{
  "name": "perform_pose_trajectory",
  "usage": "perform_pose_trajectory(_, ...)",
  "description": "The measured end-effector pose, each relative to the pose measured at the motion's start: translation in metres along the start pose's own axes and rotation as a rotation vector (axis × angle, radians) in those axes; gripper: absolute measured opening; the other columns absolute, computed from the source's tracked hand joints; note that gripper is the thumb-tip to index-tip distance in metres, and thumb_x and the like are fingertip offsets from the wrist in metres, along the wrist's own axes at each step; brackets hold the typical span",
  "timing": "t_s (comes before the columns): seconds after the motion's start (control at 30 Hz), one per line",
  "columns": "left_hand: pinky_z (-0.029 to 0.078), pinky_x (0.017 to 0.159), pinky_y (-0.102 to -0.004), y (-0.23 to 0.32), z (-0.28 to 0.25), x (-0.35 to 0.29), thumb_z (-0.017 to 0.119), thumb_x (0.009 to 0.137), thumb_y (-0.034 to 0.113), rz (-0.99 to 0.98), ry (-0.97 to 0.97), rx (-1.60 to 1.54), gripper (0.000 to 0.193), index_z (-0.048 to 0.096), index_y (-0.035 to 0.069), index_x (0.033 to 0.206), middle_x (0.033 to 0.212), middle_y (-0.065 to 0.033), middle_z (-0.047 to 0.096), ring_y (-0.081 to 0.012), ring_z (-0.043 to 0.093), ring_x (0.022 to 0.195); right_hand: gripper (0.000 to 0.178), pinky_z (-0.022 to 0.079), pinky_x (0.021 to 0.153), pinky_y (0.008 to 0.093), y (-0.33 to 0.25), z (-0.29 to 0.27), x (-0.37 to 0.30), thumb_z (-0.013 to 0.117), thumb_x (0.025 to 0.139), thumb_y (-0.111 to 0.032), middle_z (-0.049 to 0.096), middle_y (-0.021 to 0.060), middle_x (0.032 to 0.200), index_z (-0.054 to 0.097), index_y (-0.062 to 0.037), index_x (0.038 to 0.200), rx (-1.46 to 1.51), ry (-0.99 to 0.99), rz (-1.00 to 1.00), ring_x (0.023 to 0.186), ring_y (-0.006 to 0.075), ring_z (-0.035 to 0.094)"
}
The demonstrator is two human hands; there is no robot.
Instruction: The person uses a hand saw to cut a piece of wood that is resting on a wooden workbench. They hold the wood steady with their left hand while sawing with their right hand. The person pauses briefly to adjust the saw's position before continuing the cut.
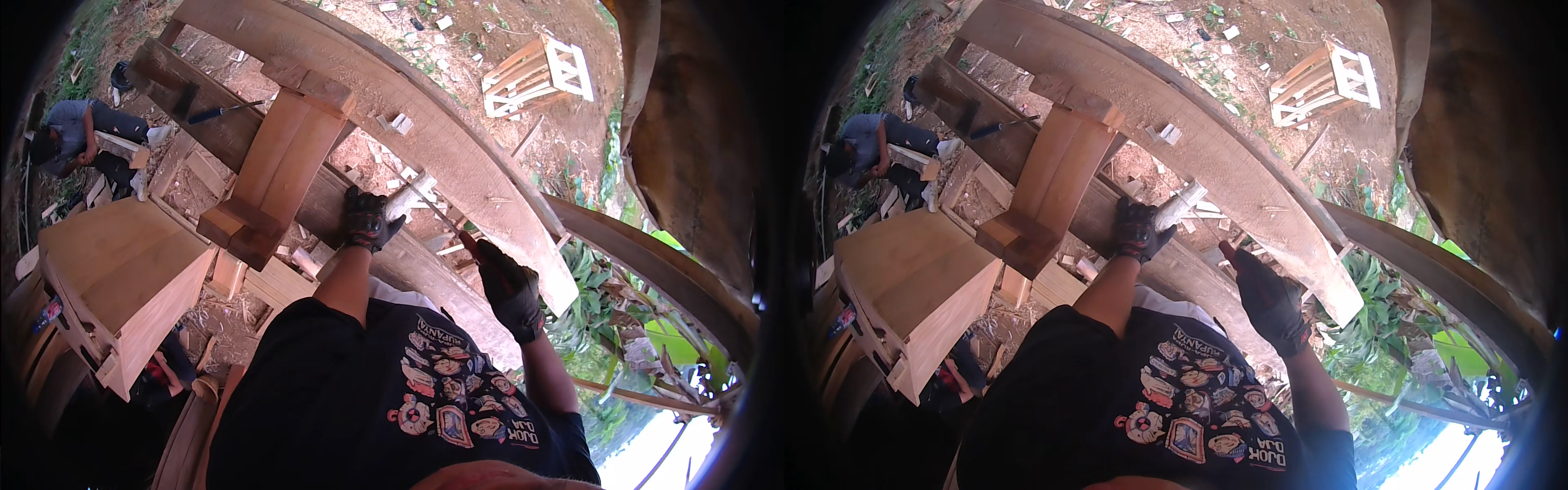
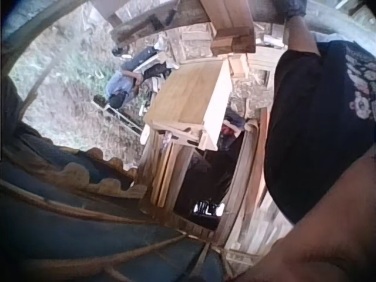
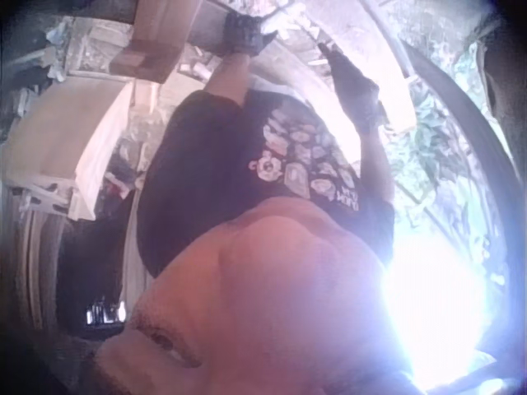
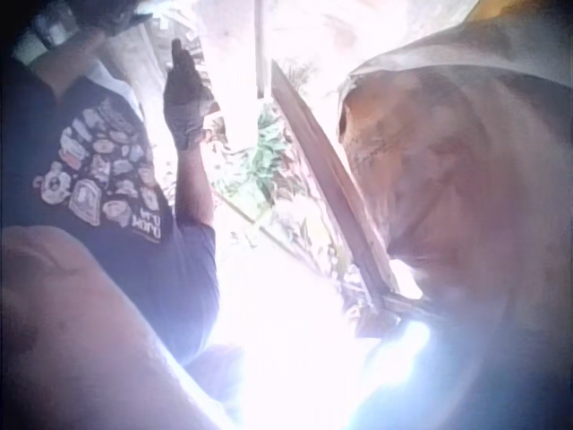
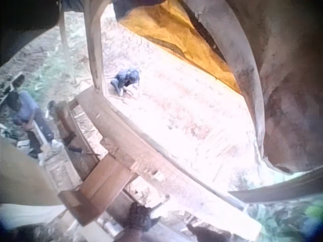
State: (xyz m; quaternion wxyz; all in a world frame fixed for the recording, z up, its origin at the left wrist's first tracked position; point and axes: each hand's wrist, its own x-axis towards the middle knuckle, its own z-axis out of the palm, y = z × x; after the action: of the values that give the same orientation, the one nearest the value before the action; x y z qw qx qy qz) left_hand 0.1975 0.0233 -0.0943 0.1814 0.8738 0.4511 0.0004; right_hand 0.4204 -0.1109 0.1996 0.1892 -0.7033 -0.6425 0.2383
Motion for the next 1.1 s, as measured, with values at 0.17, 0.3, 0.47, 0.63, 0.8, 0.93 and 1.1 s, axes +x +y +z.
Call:
perform_pose_trajectory(0.17,0.024,0.130,-0.0650,-0.001,0.007,-0.004,0.070,0.089,0.070,0.024,0.057,0.012,0.069,0.076,0.007,0.118,0.112,-0.0199,0.075,-0.0355,0.068,0.118,0.041,0.064,0.079,0.0403,-0.017,-0.026,-0.043,0.075,0.099,-0.007,0.083,0.0153,0.114,0.073,-0.0073,0.140,-0.070,0.017,0.046,0.094,0.0323,0.083)
perform_pose_trajectory(0.3,0.023,0.130,-0.0665,-0.002,0.010,-0.006,0.072,0.089,0.068,0.060,0.154,-0.010,0.068,0.075,0.006,0.115,0.109,-0.0214,0.074,-0.0368,0.068,0.116,0.034,0.068,0.076,0.0401,-0.023,-0.027,-0.060,0.071,0.099,-0.002,0.081,0.0125,0.127,0.072,-0.0053,0.133,-0.095,0.051,0.025,0.096,0.0318,0.083)
perform_pose_trajectory(0.47,0.026,0.129,-0.0629,-0.002,0.010,-0.005,0.069,0.090,0.071,0.019,0.079,0.018,0.069,0.077,0.007,0.116,0.114,-0.0194,0.075,-0.0361,0.068,0.120,0.036,0.066,0.073,0.0402,-0.024,-0.025,-0.071,0.071,0.100,-0.002,0.081,0.0132,0.126,0.071,-0.0051,0.136,-0.069,0.074,0.062,0.096,0.0325,0.083)
perform_pose_trajectory(0.63,0.028,0.127,-0.0627,-0.001,0.007,-0.005,0.072,0.089,0.068,0.030,0.102,-0.005,0.065,0.077,0.008,0.111,0.109,-0.0184,0.076,-0.0348,0.069,0.114,0.043,0.065,0.070,0.0400,-0.013,-0.025,-0.084,0.069,0.099,-0.002,0.081,0.0128,0.128,0.068,-0.0073,0.142,-0.089,0.093,-0.009,0.089,0.0321,0.082)
perform_pose_trajectory(0.8,0.028,0.127,-0.0626,-0.002,0.009,-0.004,0.072,0.089,0.068,0.043,0.139,-0.020,0.064,0.076,0.007,0.109,0.106,-0.0182,0.076,-0.0341,0.070,0.112,0.051,0.063,0.076,0.0414,-0.039,-0.045,-0.073,0.064,0.102,-0.004,0.079,0.0105,0.134,0.062,-0.0141,0.152,-0.192,-0.164,0.107,0.096,0.0313,0.080)
perform_pose_trajectory(0.93,0.028,0.127,-0.0622,0.000,0.006,-0.003,0.072,0.089,0.068,0.031,0.099,-0.015,0.064,0.077,0.007,0.110,0.107,-0.0180,0.076,-0.0338,0.070,0.113,0.065,0.061,0.064,0.0417,-0.046,-0.047,-0.069,0.059,0.100,-0.009,0.078,0.0087,0.133,0.054,-0.0256,0.163,-0.278,-0.254,0.156,0.076,0.0293,0.078)
perform_pose_trajectory(1.1,0.027,0.128,-0.0619,0.002,0.001,-0.003,0.071,0.089,0.068,0.019,0.054,0.019,0.066,0.077,0.007,0.111,0.108,-0.0176,0.077,-0.0334,0.069,0.116,0.066,0.061,0.064,0.0444,-0.035,-0.030,-0.055,0.059,0.102,-0.010,0.076,0.0106,0.138,0.050,-0.0251,0.166,-0.146,-0.202,0.052,0.074,0.0319,0.077)
